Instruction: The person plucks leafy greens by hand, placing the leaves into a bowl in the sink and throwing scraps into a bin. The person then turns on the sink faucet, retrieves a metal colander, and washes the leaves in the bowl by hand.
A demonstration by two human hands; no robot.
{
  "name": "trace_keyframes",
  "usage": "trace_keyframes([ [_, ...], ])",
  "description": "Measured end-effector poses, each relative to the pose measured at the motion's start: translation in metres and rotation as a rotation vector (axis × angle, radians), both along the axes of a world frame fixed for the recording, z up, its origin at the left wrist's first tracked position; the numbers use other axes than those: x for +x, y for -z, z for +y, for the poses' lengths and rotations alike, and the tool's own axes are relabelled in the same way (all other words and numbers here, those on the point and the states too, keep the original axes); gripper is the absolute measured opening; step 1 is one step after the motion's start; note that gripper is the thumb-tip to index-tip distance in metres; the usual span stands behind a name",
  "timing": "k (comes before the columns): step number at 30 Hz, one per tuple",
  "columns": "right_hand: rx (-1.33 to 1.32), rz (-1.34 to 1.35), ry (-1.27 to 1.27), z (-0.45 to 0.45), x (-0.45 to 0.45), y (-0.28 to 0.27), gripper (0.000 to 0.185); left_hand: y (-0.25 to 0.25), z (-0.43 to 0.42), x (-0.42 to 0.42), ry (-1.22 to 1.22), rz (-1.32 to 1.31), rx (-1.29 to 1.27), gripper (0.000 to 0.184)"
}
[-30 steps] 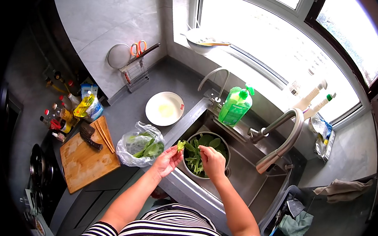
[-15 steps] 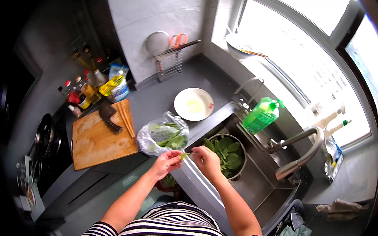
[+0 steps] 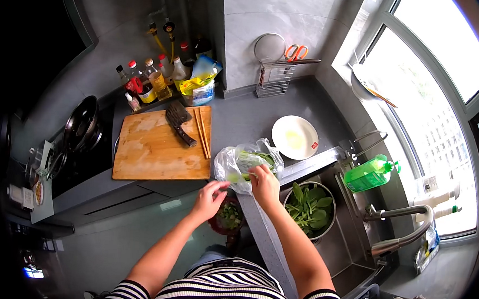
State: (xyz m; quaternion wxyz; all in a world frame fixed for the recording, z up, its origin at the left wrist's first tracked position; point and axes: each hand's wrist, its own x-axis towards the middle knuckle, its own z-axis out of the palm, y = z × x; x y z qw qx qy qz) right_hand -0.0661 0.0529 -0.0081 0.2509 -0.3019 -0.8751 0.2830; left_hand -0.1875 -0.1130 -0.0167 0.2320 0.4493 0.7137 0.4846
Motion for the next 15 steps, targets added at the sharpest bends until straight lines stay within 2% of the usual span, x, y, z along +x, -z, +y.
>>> trace_keyframes([
  [1,0.002,-0.061,-0.007,0.008,-0.007,0.007,0.011,-0.019,0.013,-0.001,0.015,0.054,0.075,0.032],
  [2,0.025,-0.116,-0.035,0.013,-0.012,0.017,0.014,-0.028,0.029,-0.005,0.088,0.232,0.269,0.034],
  [4,0.070,-0.222,-0.090,0.019,-0.024,0.036,0.020,-0.040,0.050,-0.006,0.161,0.247,0.195,0.031],
  [5,0.019,-0.342,-0.109,0.020,-0.027,0.043,0.026,-0.035,0.053,-0.008,0.156,0.303,0.024,0.030],
  [7,0.037,-0.530,-0.123,0.017,-0.026,0.040,0.021,-0.023,0.061,-0.014,0.142,0.413,-0.317,0.029],
  [8,0.047,-0.622,-0.128,0.016,-0.025,0.039,0.019,-0.018,0.061,-0.018,0.097,0.388,-0.430,0.030],
  [10,0.020,-0.519,-0.123,0.017,-0.018,0.037,0.016,-0.015,0.055,-0.022,0.010,0.335,-0.660,0.031],
  [15,-0.063,-0.173,-0.017,0.020,0.003,0.022,0.013,0.021,0.030,-0.028,-0.059,0.269,-0.552,0.044],
])
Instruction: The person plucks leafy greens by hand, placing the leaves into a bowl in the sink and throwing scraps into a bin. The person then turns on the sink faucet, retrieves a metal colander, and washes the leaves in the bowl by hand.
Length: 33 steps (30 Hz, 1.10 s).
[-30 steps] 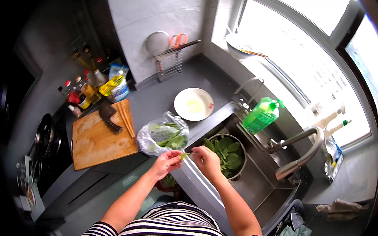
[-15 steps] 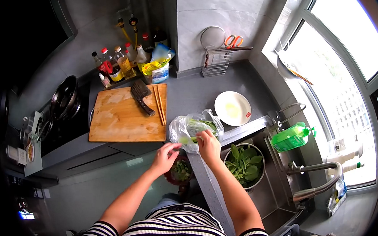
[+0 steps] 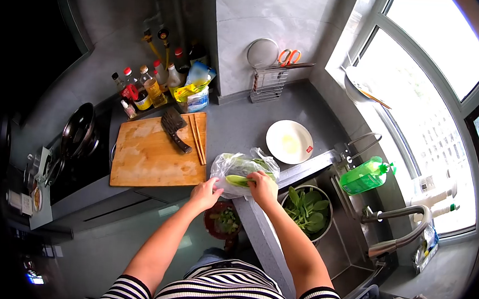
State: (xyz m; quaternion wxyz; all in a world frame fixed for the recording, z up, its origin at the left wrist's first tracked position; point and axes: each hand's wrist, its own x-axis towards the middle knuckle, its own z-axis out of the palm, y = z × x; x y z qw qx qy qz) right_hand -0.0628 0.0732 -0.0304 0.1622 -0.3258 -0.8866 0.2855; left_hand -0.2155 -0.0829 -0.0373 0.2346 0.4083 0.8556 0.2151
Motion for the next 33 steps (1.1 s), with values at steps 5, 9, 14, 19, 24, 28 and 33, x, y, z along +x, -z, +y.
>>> trace_keyframes([
  [5,-0.011,0.066,0.069,0.006,0.016,-0.025,0.013,-0.012,0.011,0.007,-0.043,-0.097,0.062,0.058],
  [9,-0.003,0.193,-0.062,0.006,0.021,-0.041,0.012,-0.018,0.030,0.020,0.032,0.105,0.499,0.053],
  [14,0.058,0.366,-0.104,-0.003,0.034,-0.078,0.031,-0.052,0.045,0.033,0.042,-0.673,0.281,0.032],
  [19,0.069,0.424,0.181,-0.003,0.072,-0.087,0.025,-0.056,0.053,0.062,-0.098,-1.356,0.446,0.025],
  [24,-0.536,0.448,0.303,-0.004,0.109,-0.071,0.018,-0.055,0.082,0.115,0.061,-1.384,0.367,0.025],
  [28,-0.610,0.503,0.352,-0.001,0.135,-0.065,0.021,-0.050,0.089,0.141,0.100,-1.361,0.301,0.026],
  [33,-0.617,0.342,0.317,0.005,0.150,-0.046,0.017,-0.027,0.081,0.159,0.182,-1.270,0.257,0.034],
])
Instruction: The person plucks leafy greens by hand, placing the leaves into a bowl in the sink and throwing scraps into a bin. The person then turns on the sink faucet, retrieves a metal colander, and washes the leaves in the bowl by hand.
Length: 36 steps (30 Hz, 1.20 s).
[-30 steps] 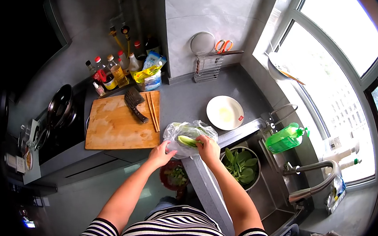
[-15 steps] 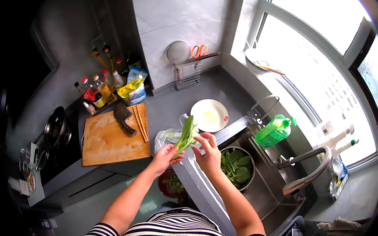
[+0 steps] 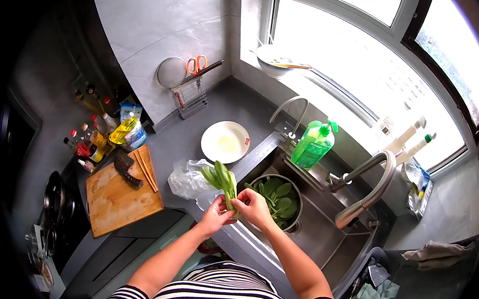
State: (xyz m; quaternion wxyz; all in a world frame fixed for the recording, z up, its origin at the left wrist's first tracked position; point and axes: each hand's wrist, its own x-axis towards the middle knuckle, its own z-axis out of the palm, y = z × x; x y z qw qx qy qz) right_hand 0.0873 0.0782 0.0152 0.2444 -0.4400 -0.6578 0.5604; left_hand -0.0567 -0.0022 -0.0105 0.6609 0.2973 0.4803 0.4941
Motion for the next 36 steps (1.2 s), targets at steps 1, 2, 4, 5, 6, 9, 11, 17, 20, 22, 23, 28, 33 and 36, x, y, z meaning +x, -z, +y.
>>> trace_keyframes([
  [1,0.011,0.029,0.013,0.000,0.000,-0.002,0.016,0.001,0.001,0.003,-0.038,-0.007,-0.002,0.039],
  [2,0.021,0.058,0.028,-0.001,0.000,-0.006,0.015,0.001,0.003,0.003,-0.043,0.017,0.047,0.039],
  [4,0.040,0.144,0.047,0.001,0.001,-0.004,0.012,0.002,0.010,0.004,-0.046,0.063,0.147,0.040],
  [5,0.021,0.221,0.069,0.002,0.004,0.002,0.012,0.005,0.016,0.006,-0.078,0.081,0.244,0.041],
  [6,0.004,0.298,0.090,0.004,0.005,0.002,0.012,0.003,0.019,0.006,-0.081,0.097,0.250,0.041],
  [9,0.083,0.256,0.094,0.005,0.009,-0.008,0.014,-0.004,0.026,0.008,-0.052,0.192,0.285,0.045],
  [11,0.111,0.178,0.091,0.001,0.010,-0.024,0.017,-0.010,0.021,0.015,-0.078,0.146,0.254,0.046],
  [17,0.011,0.155,-0.137,0.002,-0.008,-0.011,0.040,-0.021,-0.004,0.011,-0.260,-0.037,0.062,0.040],
  [20,0.228,-0.034,-0.108,0.004,-0.032,0.007,0.048,-0.025,-0.021,-0.017,-0.451,-0.117,-0.093,0.041],
  [22,0.177,-0.174,-0.215,0.005,-0.048,0.014,0.067,-0.020,-0.034,-0.041,-0.557,-0.149,-0.154,0.035],
  [23,0.133,-0.158,-0.215,0.003,-0.058,0.017,0.073,-0.010,-0.042,-0.056,-0.559,-0.205,-0.131,0.034],
  [28,0.144,-0.165,-0.249,0.005,-0.106,0.066,0.090,-0.020,-0.068,-0.093,-0.660,-0.199,-0.061,0.023],
  [33,0.082,-0.448,-0.324,0.010,-0.128,0.089,0.077,-0.029,-0.084,-0.120,-0.837,-0.067,-0.087,0.024],
  [36,0.065,0.022,-0.408,0.013,-0.148,0.113,0.073,-0.019,-0.085,-0.125,-0.794,-0.118,0.010,0.026],
])
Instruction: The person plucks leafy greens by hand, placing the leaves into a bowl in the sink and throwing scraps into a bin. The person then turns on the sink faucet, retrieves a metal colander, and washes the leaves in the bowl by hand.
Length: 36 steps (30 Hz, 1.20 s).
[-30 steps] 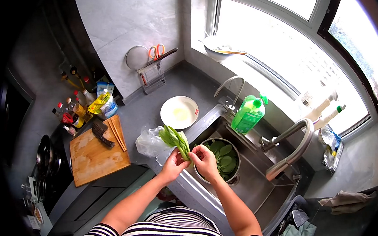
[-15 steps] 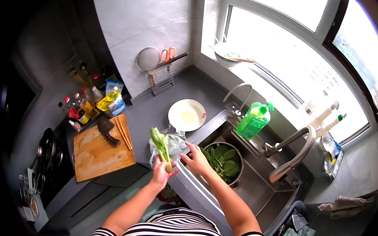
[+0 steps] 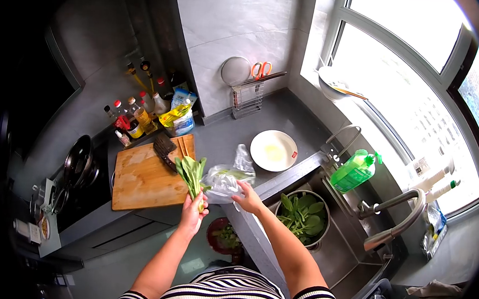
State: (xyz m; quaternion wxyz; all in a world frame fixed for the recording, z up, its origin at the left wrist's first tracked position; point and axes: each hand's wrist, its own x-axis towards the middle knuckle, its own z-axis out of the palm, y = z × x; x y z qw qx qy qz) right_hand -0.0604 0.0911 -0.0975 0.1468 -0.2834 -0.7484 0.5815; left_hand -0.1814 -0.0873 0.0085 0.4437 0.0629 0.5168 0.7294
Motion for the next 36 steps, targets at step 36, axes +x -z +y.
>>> trace_keyframes([
  [36,-0.546,0.662,0.745,-0.001,0.184,-0.121,0.025,-0.017,0.135,0.172,0.852,0.250,-0.053,0.033],
])
